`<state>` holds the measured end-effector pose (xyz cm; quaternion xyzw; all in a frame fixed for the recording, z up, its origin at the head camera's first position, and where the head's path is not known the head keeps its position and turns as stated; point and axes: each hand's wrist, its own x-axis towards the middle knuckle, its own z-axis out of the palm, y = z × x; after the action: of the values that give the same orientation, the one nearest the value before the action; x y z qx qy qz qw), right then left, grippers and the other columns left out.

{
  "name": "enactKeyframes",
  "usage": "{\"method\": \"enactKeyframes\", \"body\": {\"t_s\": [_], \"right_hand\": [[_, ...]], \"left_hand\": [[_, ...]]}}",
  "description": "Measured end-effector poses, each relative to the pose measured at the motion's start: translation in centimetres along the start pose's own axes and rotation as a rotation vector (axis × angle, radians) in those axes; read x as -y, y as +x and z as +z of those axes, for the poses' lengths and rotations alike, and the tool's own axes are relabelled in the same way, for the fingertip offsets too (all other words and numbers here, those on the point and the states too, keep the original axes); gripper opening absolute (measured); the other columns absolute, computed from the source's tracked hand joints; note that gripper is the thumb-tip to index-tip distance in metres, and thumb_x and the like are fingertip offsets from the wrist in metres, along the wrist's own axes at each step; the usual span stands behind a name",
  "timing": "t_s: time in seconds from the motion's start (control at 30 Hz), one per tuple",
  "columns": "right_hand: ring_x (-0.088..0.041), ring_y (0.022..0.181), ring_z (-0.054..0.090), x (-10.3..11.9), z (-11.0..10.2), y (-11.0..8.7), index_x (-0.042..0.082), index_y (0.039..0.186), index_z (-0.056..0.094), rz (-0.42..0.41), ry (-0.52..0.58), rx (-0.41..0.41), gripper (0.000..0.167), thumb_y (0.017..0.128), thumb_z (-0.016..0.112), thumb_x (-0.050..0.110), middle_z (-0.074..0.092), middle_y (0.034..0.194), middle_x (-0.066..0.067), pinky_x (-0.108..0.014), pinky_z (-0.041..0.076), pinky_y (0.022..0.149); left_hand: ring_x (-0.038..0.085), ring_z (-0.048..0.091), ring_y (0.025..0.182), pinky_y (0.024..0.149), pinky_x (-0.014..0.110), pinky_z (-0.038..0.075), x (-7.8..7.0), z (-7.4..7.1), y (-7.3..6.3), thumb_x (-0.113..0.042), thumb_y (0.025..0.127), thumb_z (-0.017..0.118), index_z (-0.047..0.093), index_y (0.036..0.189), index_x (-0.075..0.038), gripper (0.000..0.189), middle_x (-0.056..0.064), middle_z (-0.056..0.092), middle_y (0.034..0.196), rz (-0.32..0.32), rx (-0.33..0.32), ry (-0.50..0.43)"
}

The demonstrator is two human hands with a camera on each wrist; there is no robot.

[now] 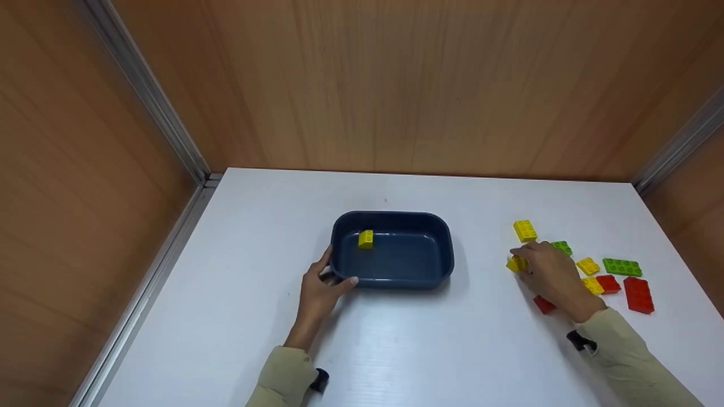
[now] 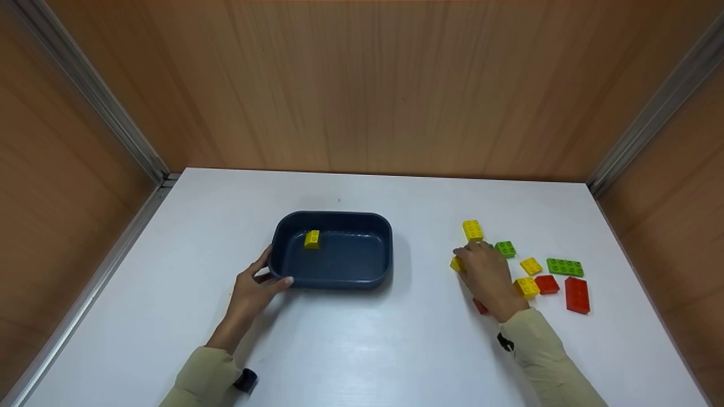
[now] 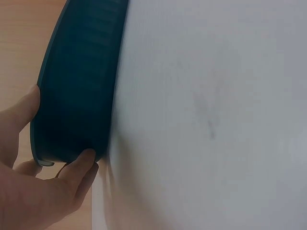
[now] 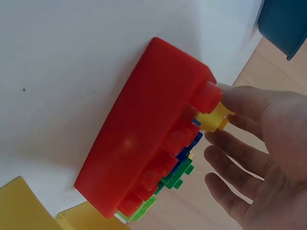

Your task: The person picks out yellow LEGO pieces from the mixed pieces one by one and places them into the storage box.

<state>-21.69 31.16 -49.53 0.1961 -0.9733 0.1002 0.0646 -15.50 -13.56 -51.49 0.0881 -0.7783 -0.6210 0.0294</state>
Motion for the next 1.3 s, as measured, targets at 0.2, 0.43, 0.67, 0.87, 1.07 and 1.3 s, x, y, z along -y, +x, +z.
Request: {"method": "enactKeyframes", "body": {"t_s": [0.2,0.43,0.67,0.87,1.07,1.3], "right_hand": [[-0.042,0.1,0.069,-0.1,0.2,0.2,-0.006,0.122,0.074,-0.006,-0.003,-0.011,0.041,0.083,0.086,-0.004,0.074,0.116,-0.026,-0.058,0.06,0.092],[-0.041,0.097,0.067,-0.1,0.2,0.3,-0.006,0.119,0.075,-0.008,0.007,-0.01,0.037,0.084,0.085,-0.003,0.074,0.113,-0.025,-0.059,0.061,0.09],[-0.042,0.098,0.067,0.1,-0.1,0.6,-0.006,0.118,0.076,0.002,0.007,-0.017,0.037,0.083,0.087,-0.001,0.075,0.112,-0.025,-0.062,0.058,0.091],[-0.043,0.101,0.066,1.0,-1.0,1.2,-0.005,0.119,0.076,0.01,0.018,-0.033,0.037,0.084,0.086,-0.002,0.075,0.112,-0.025,-0.064,0.057,0.09],[-0.041,0.099,0.066,2.0,-2.1,1.6,-0.003,0.118,0.077,-0.004,0.017,-0.054,0.035,0.084,0.086,-0.002,0.075,0.112,-0.023,-0.06,0.059,0.084],[-0.039,0.104,0.065,3.2,-3.2,2.5,-0.001,0.12,0.077,-0.039,0.002,-0.038,0.037,0.085,0.086,0.0,0.075,0.115,-0.02,-0.057,0.059,0.092]], "left_hand": [[0.042,0.058,0.131,0.106,0.044,0.056,0.0,0.0,0.0,-0.009,0.087,0.087,0.04,0.164,-0.011,0.089,0.025,0.049,0.153,-0.008,-0.009,0.006],[0.042,0.059,0.129,0.106,0.043,0.056,-0.1,-0.1,-0.1,-0.008,0.087,0.087,0.041,0.164,-0.011,0.089,0.026,0.049,0.151,-0.001,-0.005,-0.009],[0.042,0.058,0.13,0.107,0.043,0.055,0.0,0.0,-0.1,-0.008,0.087,0.087,0.039,0.164,-0.009,0.09,0.026,0.049,0.151,0.005,0.004,-0.017],[0.042,0.058,0.131,0.109,0.044,0.054,0.0,0.0,0.0,-0.008,0.087,0.086,0.039,0.164,-0.01,0.09,0.025,0.048,0.153,-0.005,0.003,-0.012],[0.042,0.058,0.131,0.109,0.044,0.054,-0.1,0.0,0.0,-0.008,0.088,0.086,0.04,0.164,-0.011,0.09,0.025,0.047,0.156,-0.015,0.0,-0.004],[0.043,0.057,0.132,0.108,0.044,0.055,-0.1,-0.1,0.0,-0.008,0.088,0.086,0.039,0.164,-0.013,0.09,0.026,0.046,0.156,-0.019,0.008,-0.013]]}}
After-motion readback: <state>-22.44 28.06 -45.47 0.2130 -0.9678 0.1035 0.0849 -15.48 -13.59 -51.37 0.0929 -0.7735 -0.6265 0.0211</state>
